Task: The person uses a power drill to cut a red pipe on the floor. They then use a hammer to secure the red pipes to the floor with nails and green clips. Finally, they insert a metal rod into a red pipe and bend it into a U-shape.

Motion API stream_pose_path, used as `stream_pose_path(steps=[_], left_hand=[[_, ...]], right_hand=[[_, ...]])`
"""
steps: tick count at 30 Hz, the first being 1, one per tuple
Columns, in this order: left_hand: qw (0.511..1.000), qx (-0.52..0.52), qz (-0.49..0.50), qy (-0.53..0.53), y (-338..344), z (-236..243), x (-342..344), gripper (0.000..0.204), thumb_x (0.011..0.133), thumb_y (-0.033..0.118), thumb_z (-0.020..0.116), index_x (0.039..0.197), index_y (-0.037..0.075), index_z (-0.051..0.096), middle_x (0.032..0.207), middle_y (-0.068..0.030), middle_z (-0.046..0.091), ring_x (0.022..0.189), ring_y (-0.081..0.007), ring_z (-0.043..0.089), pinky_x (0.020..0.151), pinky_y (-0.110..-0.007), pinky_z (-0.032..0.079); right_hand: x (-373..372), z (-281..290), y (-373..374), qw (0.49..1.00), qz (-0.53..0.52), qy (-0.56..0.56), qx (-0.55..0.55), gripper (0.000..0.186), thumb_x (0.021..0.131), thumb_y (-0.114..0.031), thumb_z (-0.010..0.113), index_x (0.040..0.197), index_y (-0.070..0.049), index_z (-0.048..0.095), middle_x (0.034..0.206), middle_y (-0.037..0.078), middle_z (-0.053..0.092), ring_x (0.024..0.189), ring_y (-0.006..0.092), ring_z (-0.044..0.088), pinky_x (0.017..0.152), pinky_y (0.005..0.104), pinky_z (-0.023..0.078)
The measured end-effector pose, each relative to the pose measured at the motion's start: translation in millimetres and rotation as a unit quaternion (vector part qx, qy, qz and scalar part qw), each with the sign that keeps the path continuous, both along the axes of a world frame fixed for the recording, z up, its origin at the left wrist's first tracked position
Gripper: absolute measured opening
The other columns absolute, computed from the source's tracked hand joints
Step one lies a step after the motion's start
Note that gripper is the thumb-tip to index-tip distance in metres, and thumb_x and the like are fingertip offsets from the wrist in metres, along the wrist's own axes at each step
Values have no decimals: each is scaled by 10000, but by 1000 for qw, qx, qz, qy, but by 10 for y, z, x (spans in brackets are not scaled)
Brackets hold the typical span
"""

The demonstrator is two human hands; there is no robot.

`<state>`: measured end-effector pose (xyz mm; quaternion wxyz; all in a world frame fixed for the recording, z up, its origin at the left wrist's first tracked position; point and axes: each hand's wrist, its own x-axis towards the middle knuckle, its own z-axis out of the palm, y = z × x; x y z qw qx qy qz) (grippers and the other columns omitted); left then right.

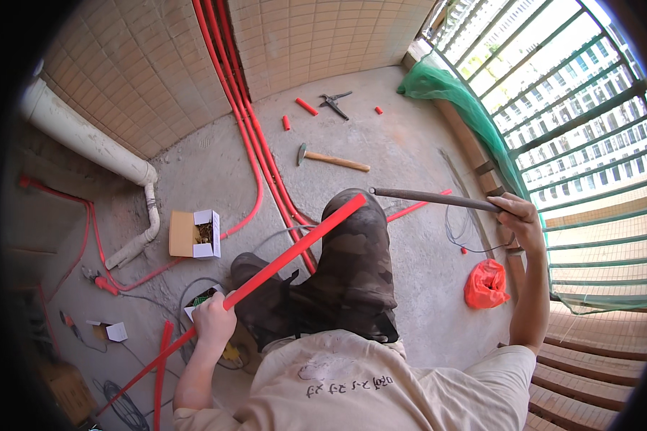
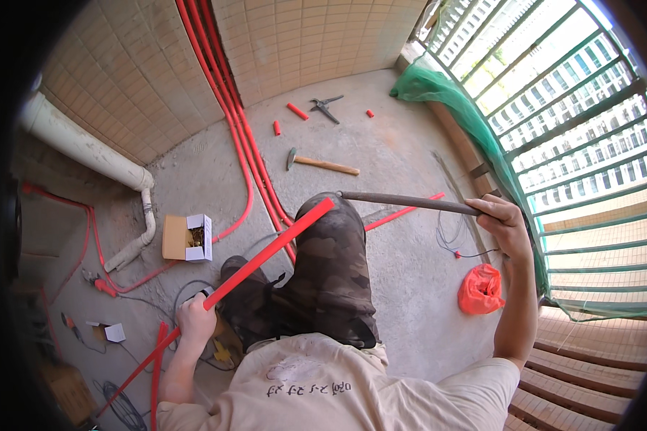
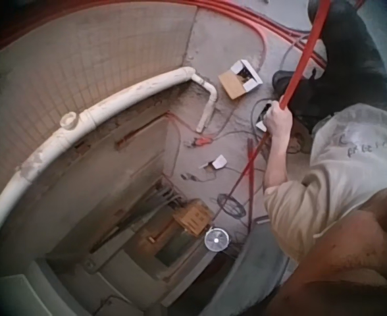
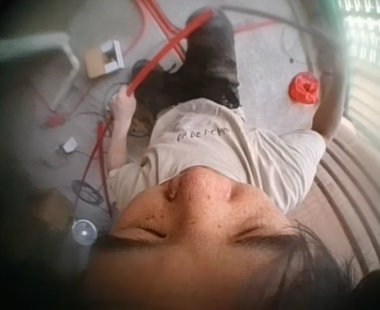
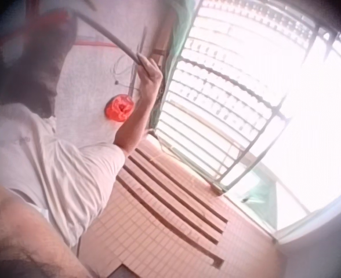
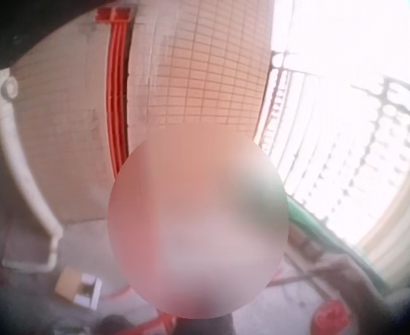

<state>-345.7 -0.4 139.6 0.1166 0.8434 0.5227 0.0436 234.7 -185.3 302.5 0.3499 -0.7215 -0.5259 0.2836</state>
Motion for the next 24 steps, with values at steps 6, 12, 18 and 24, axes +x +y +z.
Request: stream_pose_path(steps=[6,12,18,24], left_hand=[[1000,7,-7,1,-8,-18,-14,374,956,298,648,694,38,589,631,-208,638,627,-423,656,596,-521,504],[1000,15,-7,5,-7,-24,-1,386,958,313,649,689,43,588,624,-201,635,621,-419,655,592,-518,503],[1000,17,-6,0,-4,-28,15,395,960,316,647,681,43,585,623,-201,634,619,-421,651,588,-521,498],[1000,15,4,-14,-7,-38,36,406,961,321,645,677,39,577,629,-204,634,623,-434,645,589,-534,489]], right_hand=[[-20,-27,50,1000,22,-3,-22,323,876,-34,671,1191,31,706,776,-9,470,723,91,450,633,255,331],[30,-28,62,1000,-10,21,-8,311,874,-51,695,1177,17,718,771,-1,488,746,108,472,667,269,356],[18,-60,114,1000,18,-2,-9,309,872,-58,698,1170,19,721,755,-2,477,707,102,459,629,273,348],[43,-33,78,999,43,0,-18,297,879,-71,709,1166,2,735,741,-18,460,684,93,433,593,283,318]])
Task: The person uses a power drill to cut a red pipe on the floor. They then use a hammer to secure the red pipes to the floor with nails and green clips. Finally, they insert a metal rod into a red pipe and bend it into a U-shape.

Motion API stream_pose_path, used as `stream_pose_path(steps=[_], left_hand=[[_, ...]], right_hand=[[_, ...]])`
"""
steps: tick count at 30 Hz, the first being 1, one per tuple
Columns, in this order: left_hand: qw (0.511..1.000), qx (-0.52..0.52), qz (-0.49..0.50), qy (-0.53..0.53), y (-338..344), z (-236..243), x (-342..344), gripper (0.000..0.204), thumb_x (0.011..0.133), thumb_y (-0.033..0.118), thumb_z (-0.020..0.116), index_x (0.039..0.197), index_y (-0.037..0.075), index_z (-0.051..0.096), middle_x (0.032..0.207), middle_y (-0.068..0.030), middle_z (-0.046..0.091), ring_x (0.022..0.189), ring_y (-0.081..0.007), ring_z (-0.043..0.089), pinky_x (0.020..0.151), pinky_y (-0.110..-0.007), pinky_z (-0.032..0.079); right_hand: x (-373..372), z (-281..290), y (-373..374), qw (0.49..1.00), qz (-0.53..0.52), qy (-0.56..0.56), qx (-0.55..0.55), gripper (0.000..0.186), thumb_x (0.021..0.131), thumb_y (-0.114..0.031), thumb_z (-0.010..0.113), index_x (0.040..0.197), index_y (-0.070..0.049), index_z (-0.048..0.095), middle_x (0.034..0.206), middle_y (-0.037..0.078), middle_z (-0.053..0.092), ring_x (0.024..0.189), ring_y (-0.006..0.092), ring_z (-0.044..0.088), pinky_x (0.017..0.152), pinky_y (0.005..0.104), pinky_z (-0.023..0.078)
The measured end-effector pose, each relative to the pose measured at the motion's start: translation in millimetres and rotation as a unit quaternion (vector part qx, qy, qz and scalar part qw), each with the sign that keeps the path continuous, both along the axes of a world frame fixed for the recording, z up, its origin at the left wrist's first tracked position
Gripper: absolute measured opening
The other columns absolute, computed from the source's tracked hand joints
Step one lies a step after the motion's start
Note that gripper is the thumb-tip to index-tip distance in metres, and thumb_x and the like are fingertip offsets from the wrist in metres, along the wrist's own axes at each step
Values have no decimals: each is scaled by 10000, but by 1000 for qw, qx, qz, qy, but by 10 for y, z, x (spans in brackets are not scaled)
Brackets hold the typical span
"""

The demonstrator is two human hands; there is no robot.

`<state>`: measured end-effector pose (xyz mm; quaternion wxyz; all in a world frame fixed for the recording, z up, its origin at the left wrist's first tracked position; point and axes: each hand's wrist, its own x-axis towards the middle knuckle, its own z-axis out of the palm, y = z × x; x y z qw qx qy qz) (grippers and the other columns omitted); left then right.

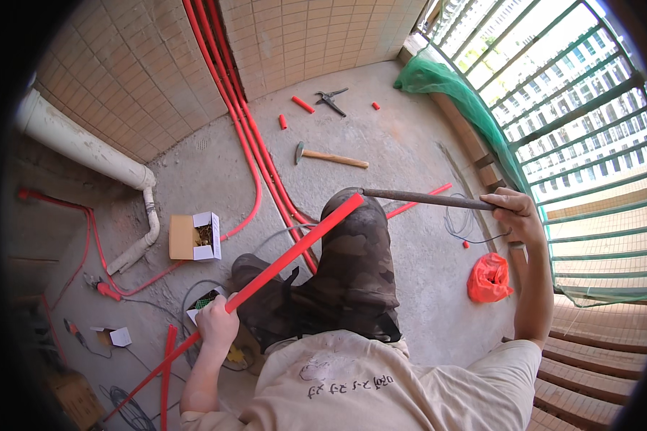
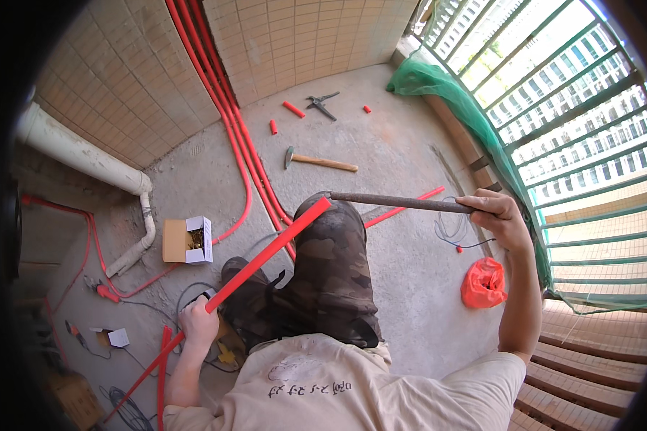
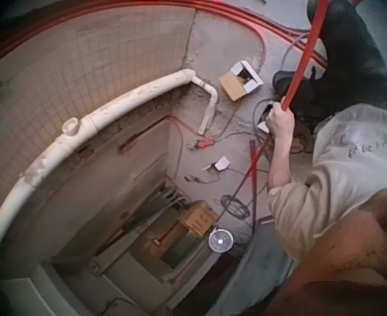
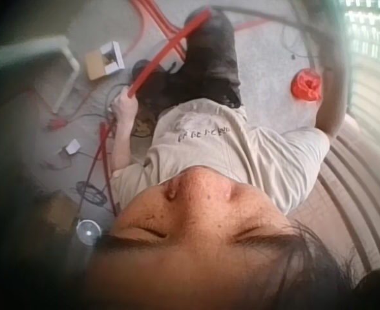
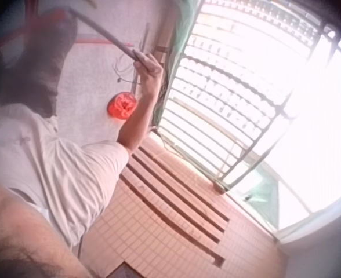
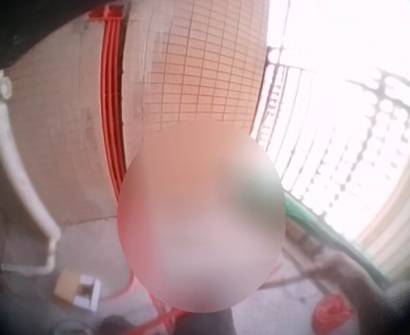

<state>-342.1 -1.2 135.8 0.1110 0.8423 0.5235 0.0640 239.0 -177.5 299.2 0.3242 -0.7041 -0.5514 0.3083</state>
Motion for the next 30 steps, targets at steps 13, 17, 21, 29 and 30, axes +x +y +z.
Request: stream_pose_path(steps=[13,17,21,29,30], left_hand=[[1000,-24,-18,0,-50,-24,-16,380,953,283,652,676,33,584,618,-207,625,608,-435,638,584,-530,488],[998,-56,-23,10,-156,-96,-122,333,933,245,656,686,30,592,631,-213,631,638,-440,648,613,-540,499],[997,-66,-28,3,-197,-82,-83,331,932,247,656,688,31,596,638,-218,638,642,-441,651,617,-540,500],[997,-66,-31,6,-199,-23,-16,344,946,260,642,692,33,593,644,-219,643,648,-435,659,614,-535,502],[998,-63,-30,5,-206,-24,-4,350,947,267,643,691,34,592,641,-217,641,647,-436,659,612,-536,501]], right_hand=[[193,143,265,997,0,55,-50,330,823,-1,685,1147,41,733,843,31,619,709,81,529,607,240,402],[436,39,850,989,51,86,-106,342,802,4,682,1139,27,737,819,33,618,747,108,529,672,246,420],[761,-273,1267,989,115,1,-95,354,770,24,669,1113,6,757,911,45,714,790,114,581,723,266,473],[550,121,1742,980,157,4,-125,394,699,-6,689,1085,37,754,937,116,725,855,205,642,788,306,496],[426,210,1737,975,180,-6,-130,392,700,-9,689,1083,39,754,936,120,726,850,207,646,781,310,498]])
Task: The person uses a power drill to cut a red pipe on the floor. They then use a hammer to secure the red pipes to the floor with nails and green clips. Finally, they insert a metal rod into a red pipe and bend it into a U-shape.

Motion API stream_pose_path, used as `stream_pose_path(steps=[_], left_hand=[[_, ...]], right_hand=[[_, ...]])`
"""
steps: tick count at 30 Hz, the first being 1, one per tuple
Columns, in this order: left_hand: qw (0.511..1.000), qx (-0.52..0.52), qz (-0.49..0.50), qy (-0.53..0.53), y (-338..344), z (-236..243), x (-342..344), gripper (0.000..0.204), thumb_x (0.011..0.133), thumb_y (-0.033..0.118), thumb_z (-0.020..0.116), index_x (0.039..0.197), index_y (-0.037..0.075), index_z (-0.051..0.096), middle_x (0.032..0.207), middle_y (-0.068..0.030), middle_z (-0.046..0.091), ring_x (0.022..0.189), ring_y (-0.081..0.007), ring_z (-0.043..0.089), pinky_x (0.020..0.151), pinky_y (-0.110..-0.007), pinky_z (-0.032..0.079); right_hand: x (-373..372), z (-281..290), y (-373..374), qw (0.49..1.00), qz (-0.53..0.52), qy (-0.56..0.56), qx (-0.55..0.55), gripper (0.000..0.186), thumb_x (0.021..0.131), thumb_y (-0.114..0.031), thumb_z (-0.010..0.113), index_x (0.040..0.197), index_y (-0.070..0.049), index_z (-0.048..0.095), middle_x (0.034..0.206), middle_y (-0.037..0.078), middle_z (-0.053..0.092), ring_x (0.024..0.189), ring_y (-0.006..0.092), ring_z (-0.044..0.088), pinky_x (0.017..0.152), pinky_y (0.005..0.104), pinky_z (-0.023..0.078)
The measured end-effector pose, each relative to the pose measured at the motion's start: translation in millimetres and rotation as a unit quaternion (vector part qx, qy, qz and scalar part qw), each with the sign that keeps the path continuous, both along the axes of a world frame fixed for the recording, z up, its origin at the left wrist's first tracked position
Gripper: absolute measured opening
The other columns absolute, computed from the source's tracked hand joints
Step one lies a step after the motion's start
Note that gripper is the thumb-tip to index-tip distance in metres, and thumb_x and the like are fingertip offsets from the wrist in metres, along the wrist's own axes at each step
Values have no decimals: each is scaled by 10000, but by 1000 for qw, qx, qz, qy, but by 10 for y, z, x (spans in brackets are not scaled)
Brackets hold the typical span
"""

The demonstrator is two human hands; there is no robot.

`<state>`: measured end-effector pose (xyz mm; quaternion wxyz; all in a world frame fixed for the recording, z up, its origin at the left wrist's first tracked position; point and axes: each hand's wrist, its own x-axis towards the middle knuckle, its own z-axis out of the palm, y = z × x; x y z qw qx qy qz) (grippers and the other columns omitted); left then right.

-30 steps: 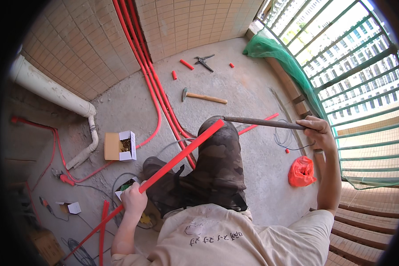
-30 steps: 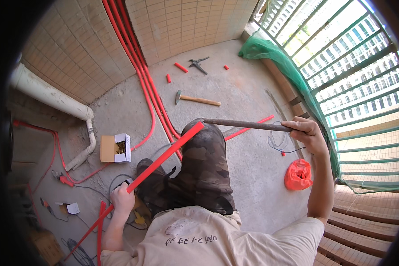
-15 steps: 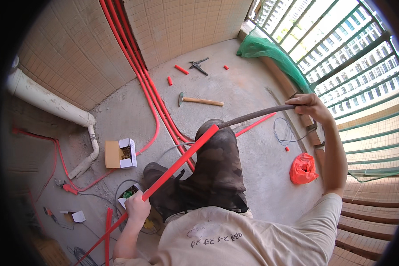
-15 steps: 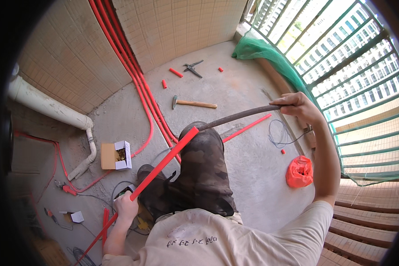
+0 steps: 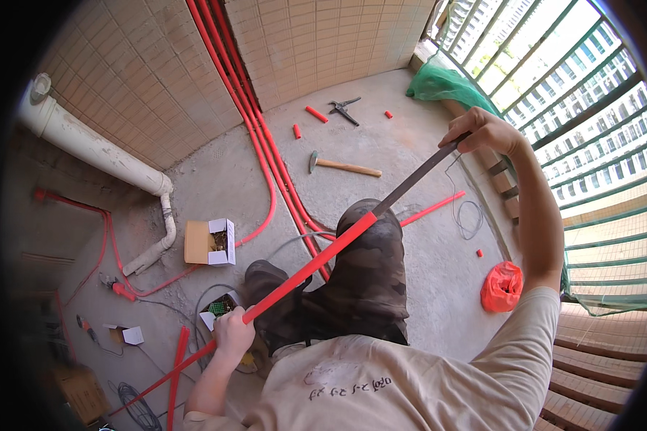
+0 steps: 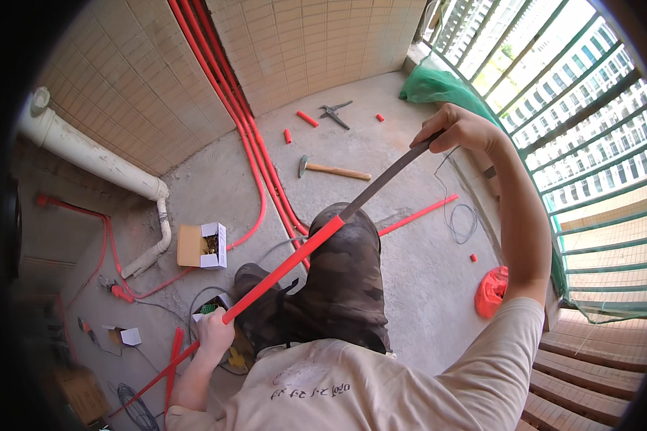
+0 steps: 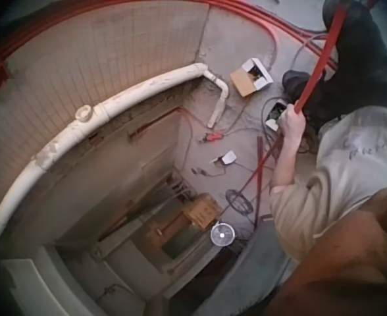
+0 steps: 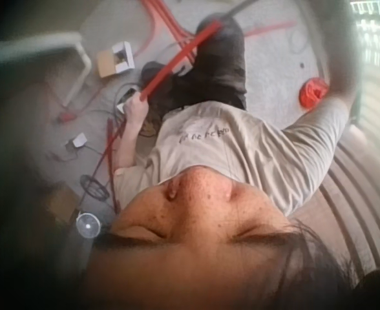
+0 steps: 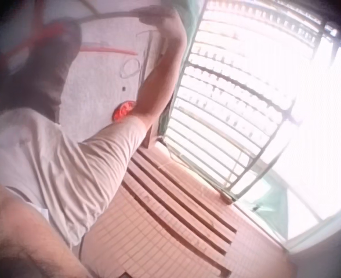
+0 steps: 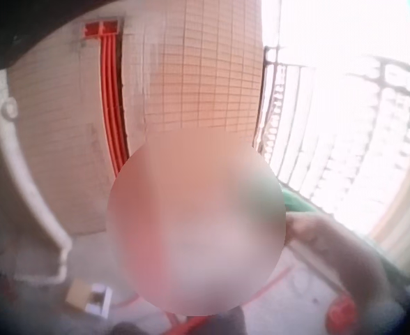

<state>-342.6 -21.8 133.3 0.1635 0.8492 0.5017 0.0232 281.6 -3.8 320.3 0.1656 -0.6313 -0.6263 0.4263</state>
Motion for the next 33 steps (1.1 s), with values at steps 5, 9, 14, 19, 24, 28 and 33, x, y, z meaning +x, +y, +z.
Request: stream_pose_path(steps=[5,9,14,19,24,28,33], left_hand=[[1000,2,9,-17,-19,-119,31,379,948,304,652,682,44,581,631,-208,636,638,-441,655,596,-544,499],[1000,14,15,-15,-6,-47,76,407,950,324,651,657,56,565,626,-207,631,622,-444,646,580,-540,498],[999,17,18,-29,114,34,109,389,949,322,653,671,61,580,625,-199,638,609,-425,652,577,-526,505],[1000,25,18,-4,116,72,39,374,957,322,630,691,61,598,634,-189,649,615,-411,661,585,-519,516],[999,20,33,-8,18,-68,-47,356,930,277,673,672,48,583,634,-197,637,634,-419,659,577,-525,504],[999,14,30,-24,32,-39,59,378,942,318,660,686,44,608,632,-213,643,619,-429,659,591,-527,514],[999,-7,20,-42,60,-10,193,370,940,312,663,691,44,607,640,-212,646,632,-429,661,603,-525,514]], right_hand=[[-942,-291,-39,984,131,-122,11,332,837,-63,687,1167,-33,719,1061,149,721,960,285,673,873,379,518],[-1234,-656,-244,944,141,-256,153,602,826,-64,725,1401,-113,553,1159,128,672,1113,328,615,983,447,459],[134,-1367,-440,971,37,-236,-19,328,919,-18,607,1241,-69,573,1196,120,640,1092,244,615,953,390,473],[-226,-1169,-514,987,-157,-11,26,704,758,132,551,1416,-108,475,1380,83,504,1293,240,478,1114,373,339],[-162,-1608,-406,984,-46,-168,43,595,769,-48,751,1323,-132,553,1396,154,525,1386,327,410,1141,386,334],[-11,-1880,-383,988,-112,-100,21,276,901,-98,710,1149,-54,598,1070,125,608,1082,264,570,948,383,444],[-426,-1012,-419,936,-9,-280,211,351,839,28,698,1161,-99,645,1086,133,594,1078,342,553,875,444,470]])
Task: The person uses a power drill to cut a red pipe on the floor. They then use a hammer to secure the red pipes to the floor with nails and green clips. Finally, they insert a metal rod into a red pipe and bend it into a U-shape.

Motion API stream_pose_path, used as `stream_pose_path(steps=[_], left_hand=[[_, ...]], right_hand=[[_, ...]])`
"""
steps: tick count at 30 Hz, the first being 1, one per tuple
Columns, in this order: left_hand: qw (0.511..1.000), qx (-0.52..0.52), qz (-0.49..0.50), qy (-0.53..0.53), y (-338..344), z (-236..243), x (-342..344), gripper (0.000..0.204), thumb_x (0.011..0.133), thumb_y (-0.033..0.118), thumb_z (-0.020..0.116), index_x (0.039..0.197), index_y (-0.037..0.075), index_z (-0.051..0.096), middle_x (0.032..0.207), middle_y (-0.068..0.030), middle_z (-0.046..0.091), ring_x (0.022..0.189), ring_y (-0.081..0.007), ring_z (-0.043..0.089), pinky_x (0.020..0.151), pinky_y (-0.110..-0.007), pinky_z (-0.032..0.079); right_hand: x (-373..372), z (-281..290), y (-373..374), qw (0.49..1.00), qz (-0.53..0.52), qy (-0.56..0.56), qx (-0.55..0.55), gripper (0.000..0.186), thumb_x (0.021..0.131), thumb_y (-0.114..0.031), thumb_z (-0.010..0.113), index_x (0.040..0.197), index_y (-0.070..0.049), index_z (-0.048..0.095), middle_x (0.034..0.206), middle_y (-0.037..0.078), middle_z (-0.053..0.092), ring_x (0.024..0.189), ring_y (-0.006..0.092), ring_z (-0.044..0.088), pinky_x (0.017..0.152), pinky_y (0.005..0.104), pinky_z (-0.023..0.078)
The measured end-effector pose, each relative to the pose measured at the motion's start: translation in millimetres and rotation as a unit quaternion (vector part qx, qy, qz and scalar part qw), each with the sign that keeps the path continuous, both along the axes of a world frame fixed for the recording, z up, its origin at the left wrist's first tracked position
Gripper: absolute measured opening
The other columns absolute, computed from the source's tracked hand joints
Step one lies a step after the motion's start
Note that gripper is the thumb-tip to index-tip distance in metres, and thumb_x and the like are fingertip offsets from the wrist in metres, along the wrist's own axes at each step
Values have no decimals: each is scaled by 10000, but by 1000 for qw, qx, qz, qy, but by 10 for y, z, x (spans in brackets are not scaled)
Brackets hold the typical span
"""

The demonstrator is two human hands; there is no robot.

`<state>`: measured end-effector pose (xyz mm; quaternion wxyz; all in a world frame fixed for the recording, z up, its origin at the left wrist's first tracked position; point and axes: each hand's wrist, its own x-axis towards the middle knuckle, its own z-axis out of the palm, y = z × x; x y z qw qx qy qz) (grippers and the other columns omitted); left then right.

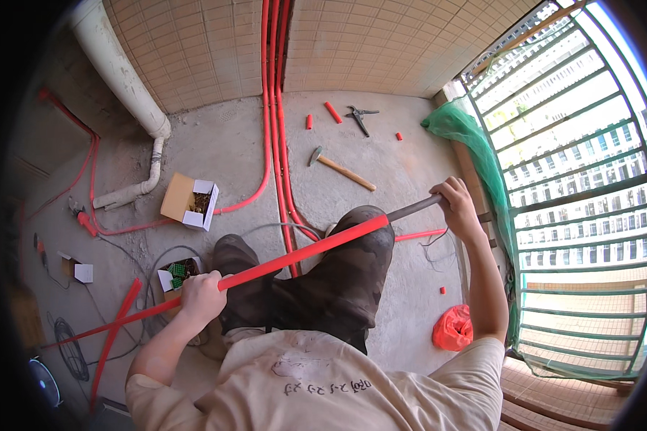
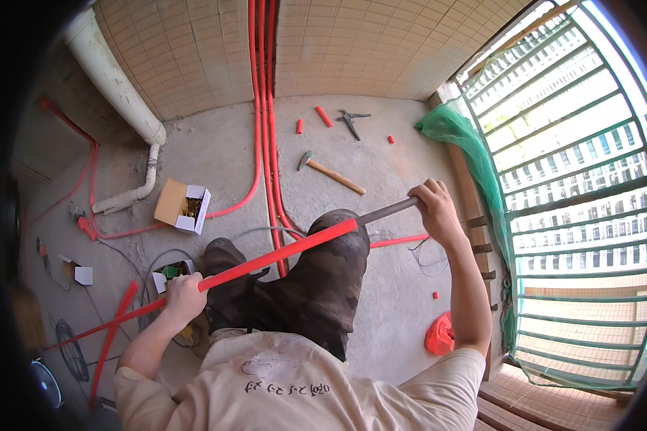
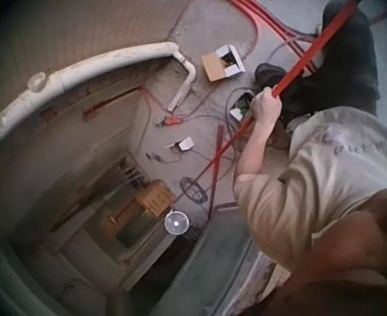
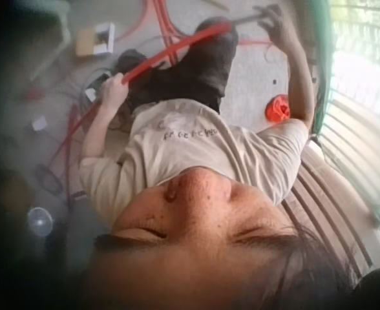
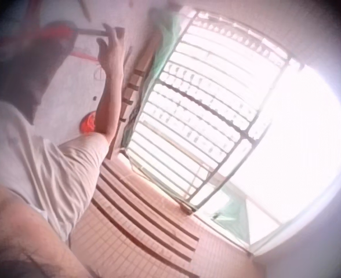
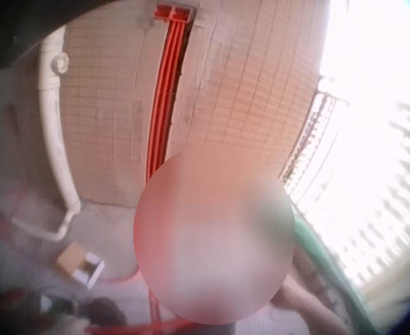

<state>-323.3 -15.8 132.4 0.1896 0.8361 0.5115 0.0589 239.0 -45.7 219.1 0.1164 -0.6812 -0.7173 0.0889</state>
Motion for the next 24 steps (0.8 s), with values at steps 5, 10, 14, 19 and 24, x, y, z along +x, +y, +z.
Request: stream_pose_path(steps=[5,10,14,19,24], left_hand=[[1000,-2,18,8,-30,-63,-60,344,928,262,676,682,42,579,639,-210,623,649,-441,643,604,-544,489],[1000,13,13,4,-33,-98,-9,386,945,318,657,675,48,597,640,-204,644,633,-434,654,596,-531,503],[1000,5,5,7,-9,-31,-55,390,945,321,656,672,49,596,640,-206,644,630,-434,654,599,-532,506],[1000,-4,17,-2,73,72,39,339,938,262,661,693,42,582,635,-208,622,652,-445,642,587,-537,486],[1000,1,17,6,31,-65,-29,339,936,280,664,701,47,589,652,-205,633,658,-440,645,602,-540,487]], right_hand=[[-583,450,-99,975,28,221,11,961,757,22,782,1572,-59,279,1593,138,331,1442,285,397,1185,425,315],[-904,79,-233,910,67,403,-79,847,818,-56,786,1547,-67,355,1440,131,524,1264,261,555,1110,413,385],[-940,-117,-125,919,99,368,-96,474,910,-64,702,1360,-49,554,1074,80,572,961,189,564,915,342,473],[-795,-263,-190,912,11,385,-139,125,960,28,576,1062,-21,523,957,70,552,850,178,550,785,308,475],[-743,-3,-146,947,-23,303,-108,87,963,29,551,1034,-10,521,869,78,556,802,179,524,743,307,461]])
